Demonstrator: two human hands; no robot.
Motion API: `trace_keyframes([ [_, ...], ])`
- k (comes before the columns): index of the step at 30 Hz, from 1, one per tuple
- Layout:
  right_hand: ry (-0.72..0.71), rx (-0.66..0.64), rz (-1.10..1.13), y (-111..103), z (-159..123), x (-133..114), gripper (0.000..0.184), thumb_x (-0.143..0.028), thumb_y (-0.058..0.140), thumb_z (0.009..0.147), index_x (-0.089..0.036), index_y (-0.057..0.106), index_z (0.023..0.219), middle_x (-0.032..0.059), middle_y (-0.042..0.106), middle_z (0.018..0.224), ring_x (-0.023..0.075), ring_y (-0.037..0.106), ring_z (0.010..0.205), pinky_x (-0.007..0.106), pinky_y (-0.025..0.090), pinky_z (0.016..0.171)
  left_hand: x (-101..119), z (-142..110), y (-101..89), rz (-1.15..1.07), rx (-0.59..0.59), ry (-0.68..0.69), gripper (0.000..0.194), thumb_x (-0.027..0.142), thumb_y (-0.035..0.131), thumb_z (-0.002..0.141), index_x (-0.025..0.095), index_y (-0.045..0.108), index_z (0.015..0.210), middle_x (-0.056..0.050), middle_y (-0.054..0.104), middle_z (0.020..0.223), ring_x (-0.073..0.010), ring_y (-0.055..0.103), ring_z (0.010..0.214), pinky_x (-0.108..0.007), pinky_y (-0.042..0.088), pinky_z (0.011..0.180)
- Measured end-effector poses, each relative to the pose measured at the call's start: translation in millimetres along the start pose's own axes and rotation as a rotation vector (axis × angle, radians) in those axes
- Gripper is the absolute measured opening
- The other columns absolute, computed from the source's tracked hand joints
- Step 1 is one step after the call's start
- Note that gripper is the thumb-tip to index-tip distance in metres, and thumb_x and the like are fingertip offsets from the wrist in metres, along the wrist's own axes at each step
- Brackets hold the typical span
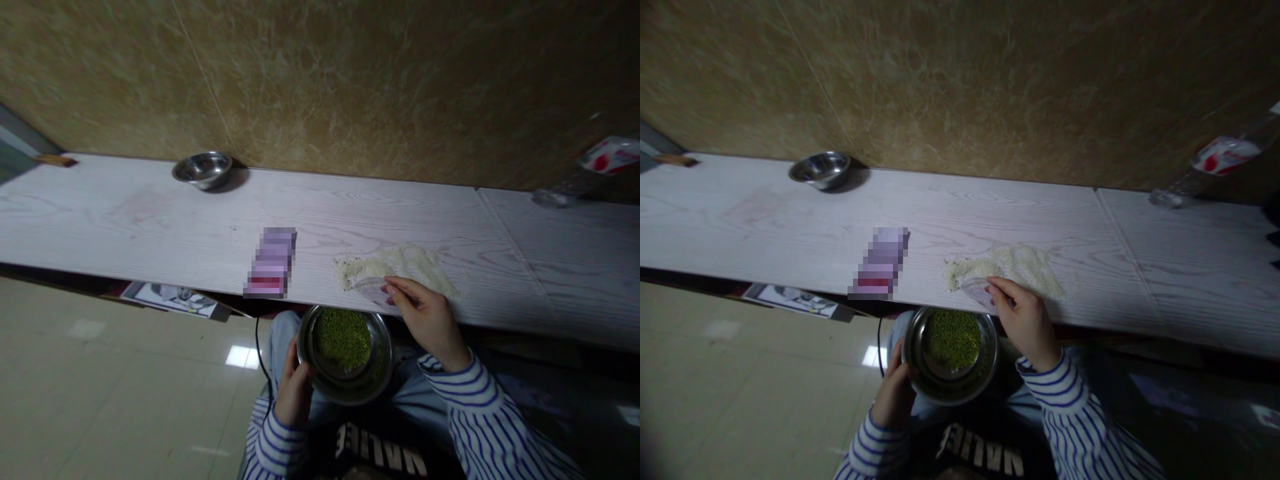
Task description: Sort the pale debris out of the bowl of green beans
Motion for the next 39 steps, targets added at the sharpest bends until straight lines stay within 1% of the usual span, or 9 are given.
trace_keyframes([
  [2,0.01,0.015,0.01,-2,1,3,0.03,-0.036,0.058,0.091,-0.017,0.074,0.107,0.0097,0.079,0.094,0.0197,0.075,0.073,0.032,0.06,0.069,2,0,1.5,0.003,-0.014,0.016,0.056,0.021,0.072,0.062,0.03,0.068,0.117,-0.003,0.07,0.12,-0.0326,0.053,0.126,-0.049,0.04,0.107],
  [5,0.018,0.009,0.023,0,2,4,0.029,-0.036,0.059,0.09,-0.018,0.075,0.107,0.0096,0.079,0.095,0.0195,0.075,0.073,0.031,0.06,0.07,2,0,0.9,-0.002,-0.017,0.018,0.056,0.021,0.073,0.061,0.029,0.068,0.116,-0.003,0.07,0.12,-0.0335,0.053,0.126,-0.05,0.04,0.107],
  [8,0.02,0.003,0.021,4,3,2,0.029,-0.036,0.059,0.09,-0.018,0.075,0.107,0.0095,0.079,0.095,0.0196,0.075,0.073,0.032,0.06,0.071,0,0,0.1,-0.011,-0.022,0.0,0.054,0.021,0.073,0.061,0.03,0.068,0.114,-0.003,0.07,0.118,-0.0336,0.055,0.124,-0.049,0.042,0.104],
  [12,0.004,-0.027,0.034,7,2,-1,0.029,-0.037,0.059,0.09,-0.018,0.075,0.107,0.0091,0.079,0.093,0.0198,0.074,0.074,0.033,0.06,0.071,2,-1,1.6,0.007,-0.031,0.009,0.055,0.021,0.071,0.062,0.03,0.068,0.116,-0.002,0.071,0.117,-0.0328,0.057,0.122,-0.047,0.045,0.102],
  [17,0.004,-0.037,0.047,5,1,-2,0.03,-0.037,0.059,0.09,-0.018,0.075,0.106,0.0097,0.079,0.093,0.0198,0.074,0.073,0.033,0.061,0.071,5,-4,3.5,0.03,-0.014,0.026,0.057,0.021,0.068,0.063,0.031,0.067,0.119,-0.002,0.07,0.119,-0.0333,0.057,0.122,-0.048,0.045,0.102],
  [22,0.007,-0.061,0.061,10,-1,-5,0.03,-0.036,0.059,0.089,-0.017,0.075,0.107,0.0105,0.079,0.096,0.0205,0.075,0.075,0.034,0.061,0.072,7,-4,5.7,0.039,-0.028,0.037,0.053,0.021,0.068,0.064,0.029,0.067,0.117,-0.003,0.07,0.12,-0.0324,0.056,0.122,-0.047,0.044,0.103],
  [27,-0.012,-0.052,0.042,13,2,-5,0.03,-0.036,0.059,0.09,-0.018,0.075,0.106,0.0099,0.079,0.095,0.0199,0.075,0.075,0.034,0.061,0.074,2,-2,2.3,0.052,-0.033,0.01,0.056,0.023,0.068,0.064,0.03,0.065,0.12,-0.002,0.07,0.118,-0.0316,0.058,0.119,-0.046,0.046,0.101],
  [31,-0.012,-0.029,0.029,9,4,-5,0.029,-0.036,0.059,0.09,-0.019,0.075,0.107,0.0095,0.079,0.095,0.0199,0.075,0.075,0.034,0.061,0.073,0,0,1.3,0.042,-0.036,-0.003,0.058,0.021,0.068,0.062,0.03,0.065,0.12,-0.002,0.07,0.115,-0.0317,0.059,0.116,-0.045,0.047,0.097],
  [39,-0.027,-0.045,0.028,13,6,-7,0.028,-0.035,0.058,0.09,-0.02,0.076,0.107,0.0089,0.079,0.095,0.0201,0.075,0.077,0.035,0.061,0.076,4,-2,5.9,0.053,-0.027,0.014,0.058,0.02,0.066,0.062,0.029,0.066,0.119,-0.003,0.069,0.12,-0.0328,0.055,0.124,-0.049,0.041,0.107],
])
Point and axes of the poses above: each hand's wrist, its own z-axis towards the middle knuckle, its own y-axis out of the palm, x = y × z, the point moved 8 cm from there along z, towards the middle knuckle
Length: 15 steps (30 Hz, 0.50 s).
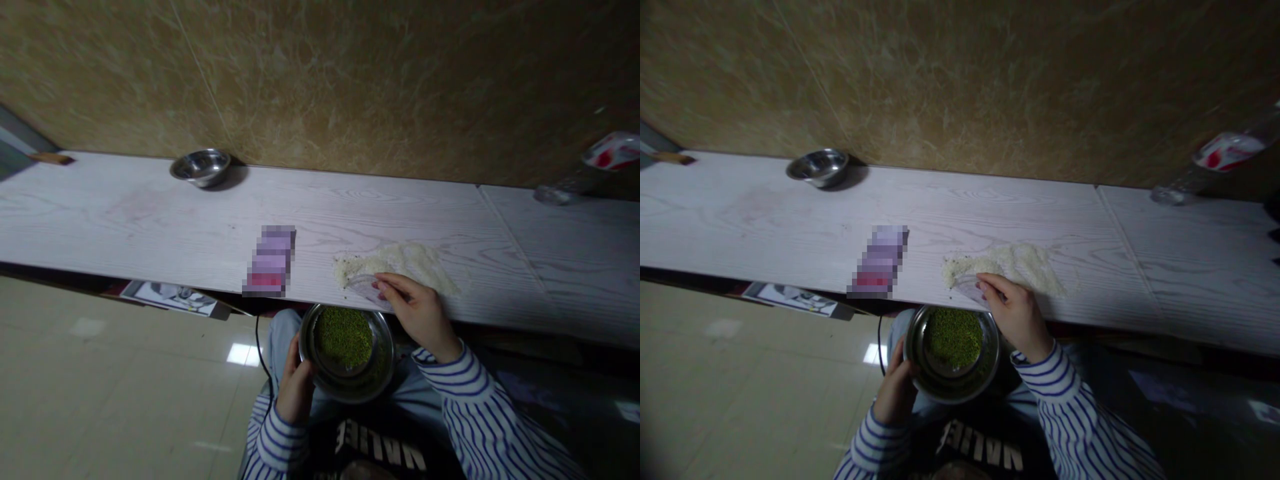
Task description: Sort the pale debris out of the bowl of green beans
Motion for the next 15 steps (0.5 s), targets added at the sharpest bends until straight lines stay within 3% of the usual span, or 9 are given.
trace_keyframes([
  [8,-0.007,-0.041,0.01,2.2,1.0,-0.8,0.028,-0.035,0.059,0.09,-0.02,0.076,0.106,0.0087,0.079,0.095,0.0203,0.075,0.079,0.035,0.062,0.077,0.4,-0.4,-2.8,-0.024,0.034,0.014,0.047,0.021,0.07,0.063,0.028,0.068,0.109,-0.004,0.071,0.117,-0.0354,0.054,0.125,-0.051,0.04,0.107],
  [15,-0.007,-0.049,0.015,4.4,-0.5,-1.5,0.027,-0.033,0.059,0.091,-0.02,0.076,0.106,0.0082,0.079,0.095,0.0194,0.075,0.078,0.033,0.062,0.075,6.1,-5.9,3.6,-0.03,0.045,0.038,0.049,0.019,0.064,0.066,0.028,0.066,0.113,-0.004,0.07,0.119,-0.0331,0.056,0.122,-0.05,0.04,0.106],
])
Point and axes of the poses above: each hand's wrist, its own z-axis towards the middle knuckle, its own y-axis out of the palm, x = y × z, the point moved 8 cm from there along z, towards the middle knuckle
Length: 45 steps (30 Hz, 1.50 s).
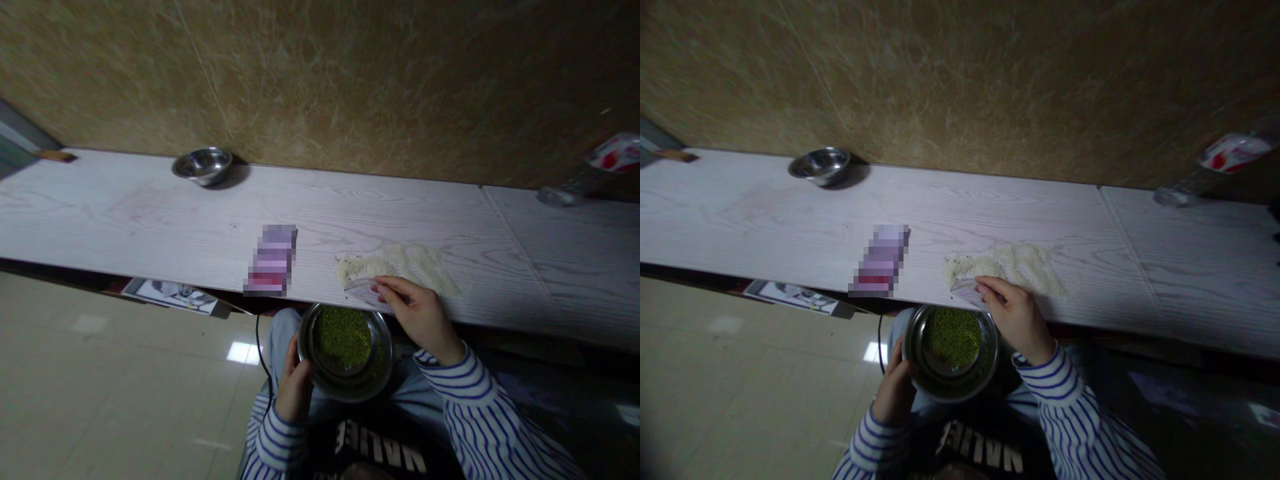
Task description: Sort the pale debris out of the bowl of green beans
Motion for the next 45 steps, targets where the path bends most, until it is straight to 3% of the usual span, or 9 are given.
trace_keyframes([
  [5,-0.026,-0.012,-0.02,8,4,-7,0.027,-0.033,0.057,0.092,-0.022,0.075,0.108,0.0079,0.079,0.098,0.0198,0.075,0.081,0.034,0.061,0.078,-5,6,-6.4,0.004,-0.031,-0.022,0.051,0.02,0.068,0.061,0.028,0.067,0.111,-0.004,0.069,0.12,-0.0346,0.053,0.127,-0.05,0.038,0.108],
  [12,-0.036,0.04,-0.035,-5,4,-3,0.028,-0.036,0.058,0.091,-0.021,0.076,0.106,0.0085,0.079,0.097,0.0209,0.075,0.082,0.035,0.061,0.08,0,2,-2.2,0.001,-0.035,-0.018,0.048,0.02,0.065,0.065,0.03,0.066,0.111,-0.002,0.068,0.12,-0.0333,0.053,0.126,-0.049,0.039,0.106],
  [19,-0.034,-0.037,-0.034,1,1,-5,0.026,-0.033,0.057,0.091,-0.022,0.076,0.106,0.0073,0.079,0.096,0.0195,0.075,0.078,0.034,0.062,0.077,-1,5,-2.4,0.011,-0.049,-0.015,0.048,0.02,0.067,0.062,0.028,0.067,0.109,-0.004,0.07,0.116,-0.0352,0.055,0.122,-0.051,0.04,0.105],
  [25,-0.034,-0.021,-0.027,-1,2,-4,0.026,-0.032,0.057,0.091,-0.022,0.076,0.105,0.0073,0.079,0.095,0.0196,0.075,0.077,0.033,0.062,0.073,2,6,-4.6,-0.016,-0.032,-0.017,0.049,0.02,0.069,0.062,0.03,0.068,0.111,-0.003,0.07,0.117,-0.0336,0.054,0.124,-0.049,0.039,0.107],
  [34,-0.077,-0.128,-0.018,17,-5,-21,0.024,-0.031,0.057,0.092,-0.024,0.076,0.105,0.0054,0.079,0.097,0.0201,0.076,0.085,0.033,0.062,0.079,13,-1,1.6,0.013,0.005,-0.011,0.051,0.02,0.065,0.065,0.028,0.068,0.115,-0.003,0.073,0.11,-0.0319,0.061,0.11,-0.045,0.048,0.096],
  [40,-0.004,0.032,-0.031,-2,-7,-9,0.027,-0.033,0.058,0.092,-0.02,0.075,0.107,0.009,0.079,0.1,0.0205,0.075,0.078,0.035,0.062,0.077,7,5,0.0,0.025,-0.048,-0.01,0.053,0.021,0.067,0.065,0.03,0.067,0.117,-0.002,0.071,0.117,-0.0327,0.056,0.122,-0.045,0.044,0.102],
  [45,-0.001,0.046,-0.055,1,-7,-4,0.028,-0.034,0.057,0.092,-0.02,0.075,0.109,0.009,0.078,0.104,0.0207,0.075,0.081,0.034,0.061,0.078,-4,11,-7.0,-0.003,-0.008,-0.056,0.056,0.023,0.072,0.06,0.031,0.067,0.115,-0.003,0.07,0.12,-0.0335,0.055,0.123,-0.048,0.044,0.104],
])
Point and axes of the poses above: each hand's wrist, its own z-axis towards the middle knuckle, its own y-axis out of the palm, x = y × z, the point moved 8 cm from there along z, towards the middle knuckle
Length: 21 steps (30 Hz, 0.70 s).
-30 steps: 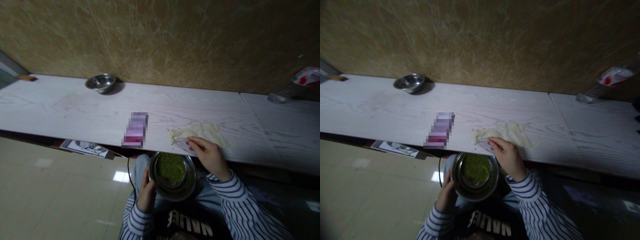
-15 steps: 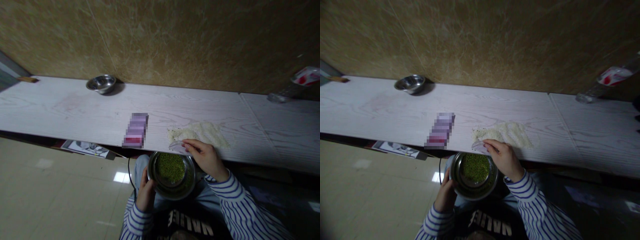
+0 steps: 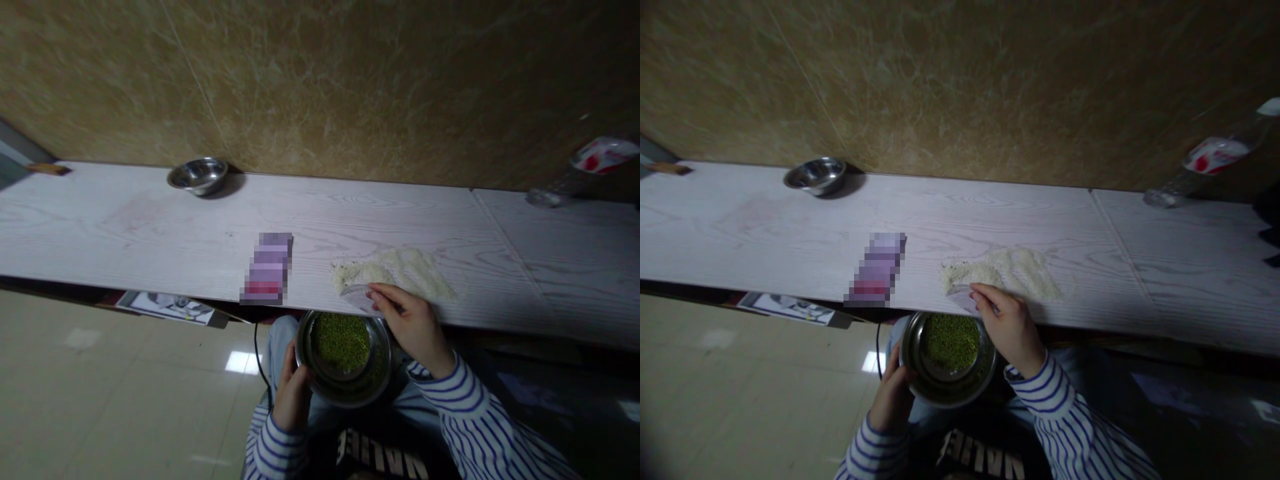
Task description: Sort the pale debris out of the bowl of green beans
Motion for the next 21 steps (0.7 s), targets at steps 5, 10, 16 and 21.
trace_keyframes([
  [5,0.052,0.092,-0.006,-17,3,15,0.029,-0.035,0.058,0.09,-0.017,0.075,0.107,0.0107,0.079,0.099,0.021,0.075,0.075,0.034,0.061,0.073,3,-1,2.0,0.031,-0.019,0.027,0.057,0.023,0.068,0.063,0.028,0.066,0.12,-0.004,0.069,0.124,-0.0331,0.054,0.125,-0.048,0.041,0.107],
  [10,0.073,0.145,0.046,-27,10,25,0.03,-0.036,0.059,0.089,-0.016,0.074,0.107,0.0105,0.079,0.093,0.0204,0.074,0.072,0.033,0.06,0.07,2,-2,-1.0,0.036,0.005,0.001,0.058,0.022,0.068,0.062,0.028,0.067,0.12,-0.005,0.071,0.121,-0.0365,0.055,0.125,-0.051,0.042,0.106],
  [16,0.054,0.127,0.07,-11,22,19,0.028,-0.034,0.059,0.089,-0.017,0.074,0.106,0.0105,0.079,0.094,0.0208,0.074,0.074,0.033,0.06,0.07,6,-3,-0.5,0.022,-0.015,0.019,0.054,0.024,0.07,0.065,0.028,0.068,0.118,-0.005,0.071,0.122,-0.0377,0.054,0.127,-0.05,0.04,0.107],
  [21,0.063,0.043,0.097,-2,24,17,0.029,-0.035,0.059,0.089,-0.018,0.074,0.107,0.0104,0.078,0.096,0.0205,0.074,0.074,0.034,0.06,0.069,5,-5,-2.4,0.021,0.006,0.021,0.052,0.024,0.07,0.065,0.029,0.07,0.116,-0.005,0.071,0.121,-0.0387,0.054,0.126,-0.051,0.041,0.106],
])
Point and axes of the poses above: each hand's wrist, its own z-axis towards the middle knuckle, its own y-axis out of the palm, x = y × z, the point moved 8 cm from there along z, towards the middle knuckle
